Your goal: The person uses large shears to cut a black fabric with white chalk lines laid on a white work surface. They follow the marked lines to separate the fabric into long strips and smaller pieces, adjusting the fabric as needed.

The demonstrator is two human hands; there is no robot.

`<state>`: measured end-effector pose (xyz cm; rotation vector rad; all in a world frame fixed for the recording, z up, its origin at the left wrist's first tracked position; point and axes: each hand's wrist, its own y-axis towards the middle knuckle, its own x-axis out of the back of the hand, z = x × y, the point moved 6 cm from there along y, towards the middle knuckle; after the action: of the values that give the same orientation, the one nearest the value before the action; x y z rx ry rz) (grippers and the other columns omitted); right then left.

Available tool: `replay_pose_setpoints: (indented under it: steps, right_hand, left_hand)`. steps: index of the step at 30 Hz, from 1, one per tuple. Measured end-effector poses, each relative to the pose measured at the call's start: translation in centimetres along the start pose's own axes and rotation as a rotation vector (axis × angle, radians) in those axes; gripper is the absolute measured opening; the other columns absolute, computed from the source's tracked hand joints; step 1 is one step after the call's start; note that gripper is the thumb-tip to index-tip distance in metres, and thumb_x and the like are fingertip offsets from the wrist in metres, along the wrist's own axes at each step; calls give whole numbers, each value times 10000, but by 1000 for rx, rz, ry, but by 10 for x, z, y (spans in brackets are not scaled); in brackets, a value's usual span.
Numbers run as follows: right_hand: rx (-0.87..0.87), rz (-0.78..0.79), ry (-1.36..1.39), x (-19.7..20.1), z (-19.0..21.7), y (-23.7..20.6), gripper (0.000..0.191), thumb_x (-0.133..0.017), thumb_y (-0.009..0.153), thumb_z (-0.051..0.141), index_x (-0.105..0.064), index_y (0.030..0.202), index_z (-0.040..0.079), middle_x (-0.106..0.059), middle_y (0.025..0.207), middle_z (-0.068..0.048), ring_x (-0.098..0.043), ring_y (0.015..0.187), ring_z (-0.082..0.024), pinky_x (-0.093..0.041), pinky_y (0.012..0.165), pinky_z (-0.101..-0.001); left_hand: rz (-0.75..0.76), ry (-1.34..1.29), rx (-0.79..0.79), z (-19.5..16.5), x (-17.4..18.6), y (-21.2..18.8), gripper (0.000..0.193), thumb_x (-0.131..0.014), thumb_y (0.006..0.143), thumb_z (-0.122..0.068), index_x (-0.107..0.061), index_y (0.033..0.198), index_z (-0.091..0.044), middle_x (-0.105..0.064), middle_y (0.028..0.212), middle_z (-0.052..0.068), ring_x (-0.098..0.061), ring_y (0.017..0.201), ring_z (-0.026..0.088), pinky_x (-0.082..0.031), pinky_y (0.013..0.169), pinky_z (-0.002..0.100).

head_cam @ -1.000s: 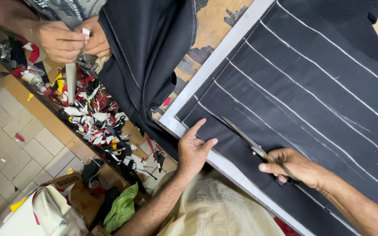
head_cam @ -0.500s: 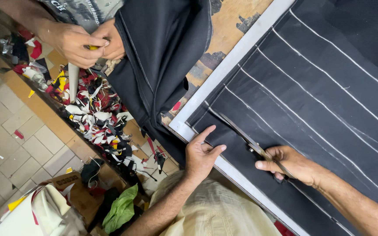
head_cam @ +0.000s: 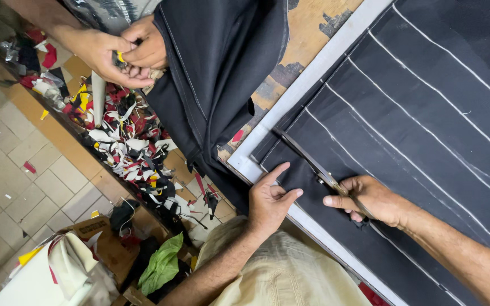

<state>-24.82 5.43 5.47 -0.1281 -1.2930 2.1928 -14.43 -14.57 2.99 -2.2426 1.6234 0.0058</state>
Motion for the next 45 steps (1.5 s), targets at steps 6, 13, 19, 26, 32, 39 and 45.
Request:
replay_pose_setpoints:
  steps: [6,13,19,26,32,39,45]
  right_hand:
    - [-26,-11,-22,-3,8,4,400,-851,789,329,-641,629,28,-524,503,-21,-501,399,-136,-421,400,-309]
    - [-2,-52,-6,-3,23,11,400,-854,777,358,-662,628,41,-544,516,-18,-522,389,-124,-425,380,-293]
    - [27,-133,-115,-10,37,-2,448,-879,755,383,-639,595,41,-556,475,-37,-542,382,-146,-444,372,-311]
    - [160,-541,-48,17,-65,-111,547,-914,732,379,-529,554,34,-422,474,-27,-380,464,-125,-346,435,-349]
    - [-48,-1202,353,70,-251,-256,334,-876,821,254,-688,740,-11,-576,577,-54,-511,515,-118,-401,474,-293]
    - [-114,-1573,645,74,-438,-370,364,-843,993,178,-633,809,-56,-591,657,-56,-548,566,-117,-455,508,-283]
    - [-120,-1608,775,62,-538,-403,321,-854,968,127,-628,826,-51,-599,670,-52,-540,544,-118,-429,467,-284]
  left_hand:
    - [-14,-47,-14,3,2,0,648,-769,868,23,-537,1471,-19,-578,614,-71,-519,571,-21,-429,531,168]
    - [-10,-13,-15,-2,0,-2,653,-775,861,25,-535,1468,-2,-532,583,-88,-473,546,-23,-399,511,165]
    - [-5,-149,7,3,-6,-5,651,-733,866,60,-492,1468,0,-691,757,-46,-624,690,6,-512,622,178]
    - [-148,596,-416,-35,-49,-48,493,-784,861,67,-672,1328,-46,-662,863,126,-624,569,124,-504,556,206]
    - [1180,256,-549,-28,-236,-155,696,-768,920,-123,-501,1560,-62,-654,1351,191,-679,1187,321,-579,1039,419]
    - [655,1137,-404,10,-313,-144,653,-848,769,-352,-591,1229,34,-689,1068,177,-681,996,360,-564,815,462]
    - [1315,727,-492,28,-446,-206,220,-694,888,-110,-683,1107,-96,-716,1009,104,-716,898,328,-566,763,461]
